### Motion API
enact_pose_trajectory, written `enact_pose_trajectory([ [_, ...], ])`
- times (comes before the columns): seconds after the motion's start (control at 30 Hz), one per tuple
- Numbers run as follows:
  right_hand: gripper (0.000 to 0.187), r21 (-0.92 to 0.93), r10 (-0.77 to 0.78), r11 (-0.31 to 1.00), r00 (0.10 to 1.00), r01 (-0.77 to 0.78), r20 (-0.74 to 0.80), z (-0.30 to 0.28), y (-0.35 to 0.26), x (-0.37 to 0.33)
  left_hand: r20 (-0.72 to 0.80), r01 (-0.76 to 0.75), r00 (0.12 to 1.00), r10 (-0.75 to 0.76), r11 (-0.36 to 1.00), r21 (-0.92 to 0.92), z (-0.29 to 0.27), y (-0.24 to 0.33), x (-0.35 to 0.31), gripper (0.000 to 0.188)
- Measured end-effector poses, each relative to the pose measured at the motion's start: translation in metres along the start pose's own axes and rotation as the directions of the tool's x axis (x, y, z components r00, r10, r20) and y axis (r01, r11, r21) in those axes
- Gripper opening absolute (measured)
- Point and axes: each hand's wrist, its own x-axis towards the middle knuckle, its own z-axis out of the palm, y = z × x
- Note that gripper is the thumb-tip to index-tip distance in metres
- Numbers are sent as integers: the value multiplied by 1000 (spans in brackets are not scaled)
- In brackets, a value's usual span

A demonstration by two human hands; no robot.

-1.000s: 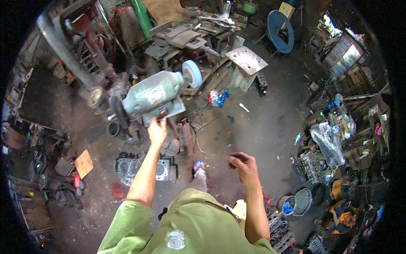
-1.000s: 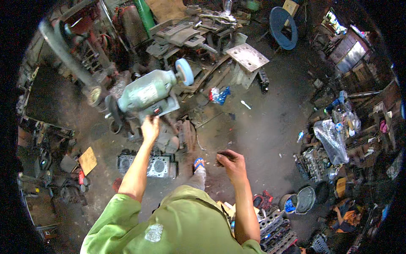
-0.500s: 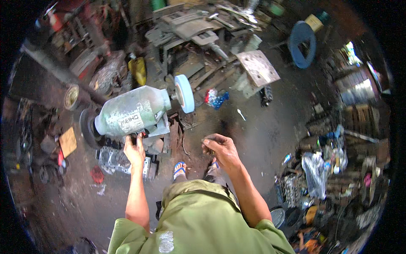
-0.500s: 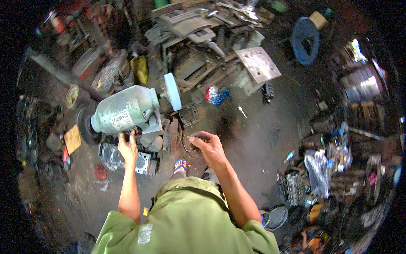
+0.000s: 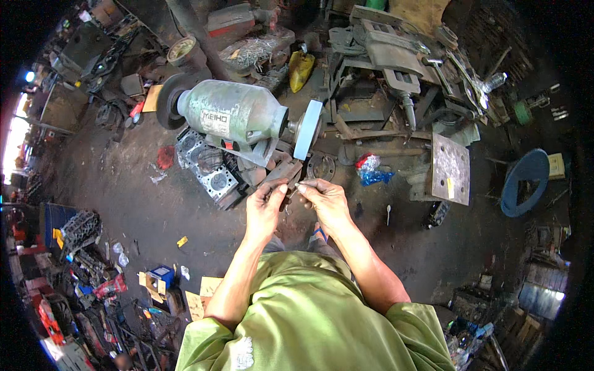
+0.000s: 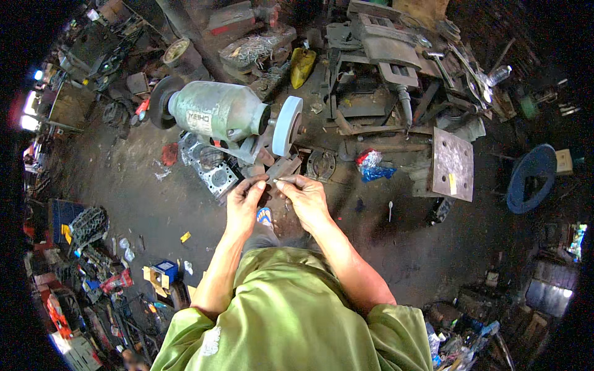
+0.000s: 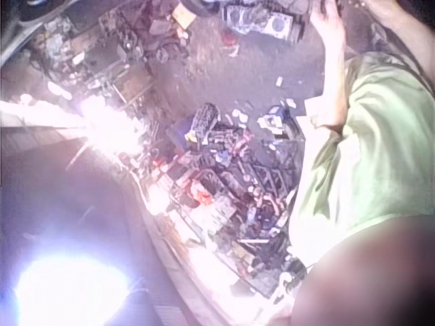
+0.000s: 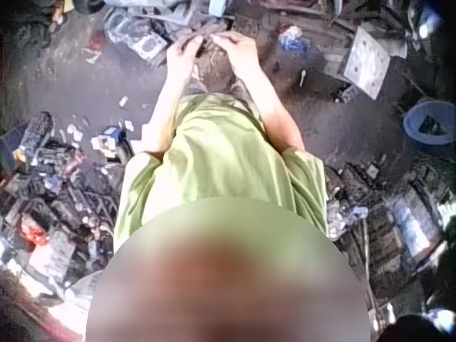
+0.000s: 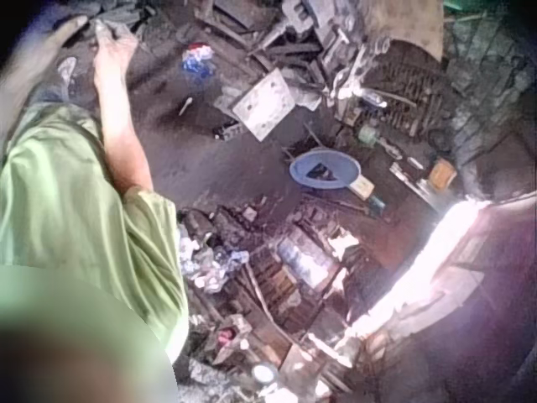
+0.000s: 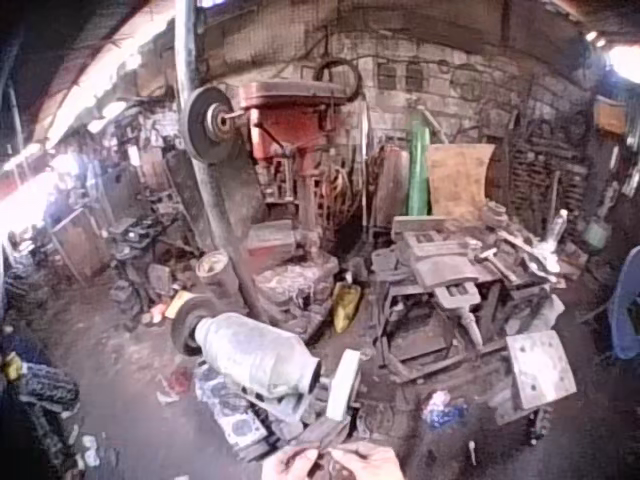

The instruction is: The person repeatedly grinds small metal pieces against a bench grinder wheel, creating sparks. They pause to inspect the pieces and reposition them, then continue grinding. The person also briefly walks to a lathe and picks up a small metal rod before returning to the grinder.

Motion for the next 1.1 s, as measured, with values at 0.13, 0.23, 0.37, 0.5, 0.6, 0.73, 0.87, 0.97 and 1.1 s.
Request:
enact_pose_trajectory([
  [0.13, 13, 8, -36, 999, 999, 36, 33, 0, -4, -2, 78, 15, 997, -13, 1000, -23, 13, 4, 1, 18],
  [0.23, 13, -71, -48, 996, 998, 50, 33, -4, -8, -1, 77, -4, 997, 1, 999, 40, 14, 4, 5, 17],
  [0.37, 13, -114, -36, 993, 998, 41, 47, -6, -12, -1, 133, -81, 989, 69, 993, 90, 13, 5, 11, 17],
  [0.5, 12, -70, -79, 995, 997, 78, -17, 2, -6, 6, 130, -101, 988, 82, 984, 148, 8, 8, 19, 20],
  [0.6, 11, 10, -35, 999, 992, 37, -123, 7, 1, 13, 67, -103, 993, 95, 985, 135, 7, 2, 17, 20],
  [0.73, 12, 32, -58, 997, 987, 64, -149, 10, 3, 19, 95, -141, 987, 130, 982, 121, 8, -6, 14, 22],
  [0.87, 13, -8, -113, 994, 980, 113, -165, 14, 1, 26, 122, -132, 984, 129, 991, 16, 11, -8, 16, 25],
  [0.97, 14, -45, -117, 993, 977, 110, -177, 13, -1, 29, 131, -91, 987, 89, 996, 10, 13, -6, 20, 25],
  [1.1, 16, -52, -116, 993, 977, 108, -177, 13, -2, 32, 122, -75, 990, 67, 995, 62, 14, -3, 22, 26],
])
